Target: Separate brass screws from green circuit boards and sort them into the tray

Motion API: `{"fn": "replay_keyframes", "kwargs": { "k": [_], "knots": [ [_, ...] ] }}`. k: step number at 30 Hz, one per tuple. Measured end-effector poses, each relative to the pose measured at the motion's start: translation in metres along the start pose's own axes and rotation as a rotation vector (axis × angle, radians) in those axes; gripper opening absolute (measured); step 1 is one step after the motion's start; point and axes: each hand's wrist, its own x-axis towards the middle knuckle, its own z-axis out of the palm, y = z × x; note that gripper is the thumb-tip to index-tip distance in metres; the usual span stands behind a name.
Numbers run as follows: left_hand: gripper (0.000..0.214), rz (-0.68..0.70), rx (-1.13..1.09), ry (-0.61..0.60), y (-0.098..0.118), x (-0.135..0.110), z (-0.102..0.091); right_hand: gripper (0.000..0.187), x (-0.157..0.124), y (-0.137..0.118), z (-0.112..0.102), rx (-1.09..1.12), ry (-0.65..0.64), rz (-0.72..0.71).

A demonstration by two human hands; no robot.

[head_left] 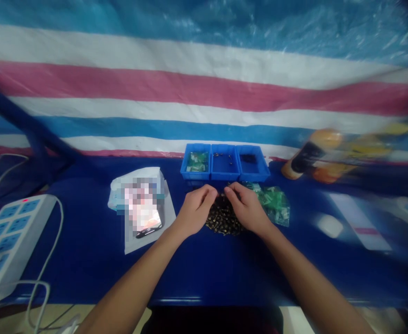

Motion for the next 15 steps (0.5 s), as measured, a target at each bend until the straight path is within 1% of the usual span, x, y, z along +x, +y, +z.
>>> {"fn": "replay_keyframes", "kwargs": {
  "k": [3,5,6,9,10,12,13,15],
  "knots": [
    [0.033,0.004,0.023,0.01,0.001,0.0,-0.001,0.041,0.002,0.007,-0.001,-0.014,-0.002,0.098],
    [0.033,0.016,0.048,0.011,0.002,0.0,-0.001,0.043,0.004,0.009,-0.002,0.032,0.013,0.143],
    [0.032,0.021,0.062,0.009,0.002,0.0,-0.001,0.042,0.006,0.01,-0.003,0.082,0.04,0.161],
    [0.03,0.033,0.095,0.002,0.002,0.0,0.001,0.027,0.01,0.008,-0.005,0.341,0.133,0.17],
    [0.03,0.037,0.1,-0.001,0.001,0.0,0.001,0.031,0.011,0.008,-0.006,0.426,0.154,0.163],
    [0.028,0.043,0.106,0.0,0.0,0.0,0.001,0.047,0.012,0.008,-0.008,0.519,0.169,0.15],
    [0.027,0.045,0.11,0.005,-0.001,0.0,0.002,0.049,0.012,0.009,-0.01,0.513,0.17,0.15],
    [0.025,0.049,0.12,0.02,-0.003,0.001,0.002,0.041,0.011,0.011,-0.012,0.423,0.163,0.161]
  ]
}}
